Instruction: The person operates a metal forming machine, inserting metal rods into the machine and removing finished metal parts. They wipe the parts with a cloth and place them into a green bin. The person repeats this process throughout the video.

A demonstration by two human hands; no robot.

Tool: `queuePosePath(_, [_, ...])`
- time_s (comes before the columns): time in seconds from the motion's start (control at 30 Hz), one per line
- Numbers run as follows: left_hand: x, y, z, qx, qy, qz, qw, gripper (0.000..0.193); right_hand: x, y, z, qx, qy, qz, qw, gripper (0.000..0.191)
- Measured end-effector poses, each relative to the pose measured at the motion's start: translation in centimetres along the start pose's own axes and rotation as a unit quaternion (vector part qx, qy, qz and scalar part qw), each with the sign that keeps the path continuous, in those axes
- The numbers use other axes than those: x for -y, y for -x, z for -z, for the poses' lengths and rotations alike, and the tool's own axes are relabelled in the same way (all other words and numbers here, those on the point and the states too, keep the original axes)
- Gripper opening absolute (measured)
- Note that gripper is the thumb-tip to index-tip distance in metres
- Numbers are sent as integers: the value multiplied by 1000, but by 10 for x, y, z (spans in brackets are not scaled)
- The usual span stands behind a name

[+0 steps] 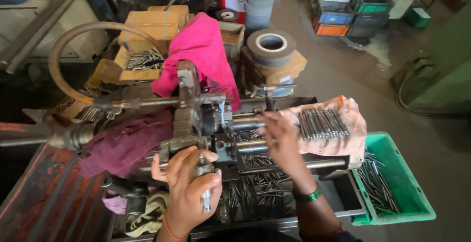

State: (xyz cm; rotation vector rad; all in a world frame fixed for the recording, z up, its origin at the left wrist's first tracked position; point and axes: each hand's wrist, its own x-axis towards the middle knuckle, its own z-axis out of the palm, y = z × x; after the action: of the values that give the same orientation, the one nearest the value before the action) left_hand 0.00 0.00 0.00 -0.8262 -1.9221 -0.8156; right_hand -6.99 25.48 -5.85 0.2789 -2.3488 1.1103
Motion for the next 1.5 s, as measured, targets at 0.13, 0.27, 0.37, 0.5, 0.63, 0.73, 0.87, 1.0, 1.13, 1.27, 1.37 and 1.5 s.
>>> queuePosePath(0.13, [1, 3, -1, 1, -1, 2, 1000, 51, -64, -1, 43, -145, 172, 81, 971, 33])
queuePosePath(0.27, [3, 4, -2, -5, -2, 2, 1000, 52, -107, 1, 69, -201, 343, -26, 917, 25])
queuePosePath(0.37, [5, 3, 1, -9, 2, -7, 1000, 52, -128, -3, 80, -180, 325, -62, 927, 20])
queuePosePath(0.5, [1, -1, -1, -4, 10, -6, 1000, 52, -146, -3, 87, -155, 298, -80, 938, 17])
queuePosePath(0.63, [2, 1, -5, -12, 13, -17, 1000, 53, -156, -5, 87, -139, 304, -110, 936, 15])
queuePosePath(0.73, [4, 2, -10, -15, 14, -20, 1000, 54, -165, -10, 87, -132, 288, -122, 941, 14])
queuePosePath(0.87, [5, 0, -13, -21, 8, -23, 999, 53, -172, -12, 83, -146, 324, -94, 930, 14])
queuePosePath(1.0, [3, -2, -13, -21, -1, -19, 1000, 51, -178, -7, 84, -156, 330, -66, 929, 12])
queuePosePath(1.13, [2, -5, -14, -21, 7, -19, 1000, 51, -174, -8, 90, -161, 275, -73, 945, 15])
queuePosePath(1.27, [4, -7, -15, -30, 6, -23, 999, 52, -154, -13, 91, -189, 216, -61, 956, 11])
queuePosePath(1.37, [4, -7, -16, -29, 0, -22, 999, 53, -134, -16, 77, -178, 70, -71, 979, 16])
queuePosePath(1.5, [5, -8, -15, -28, 0, -29, 999, 55, -111, -28, 38, -87, -150, -28, 984, 27])
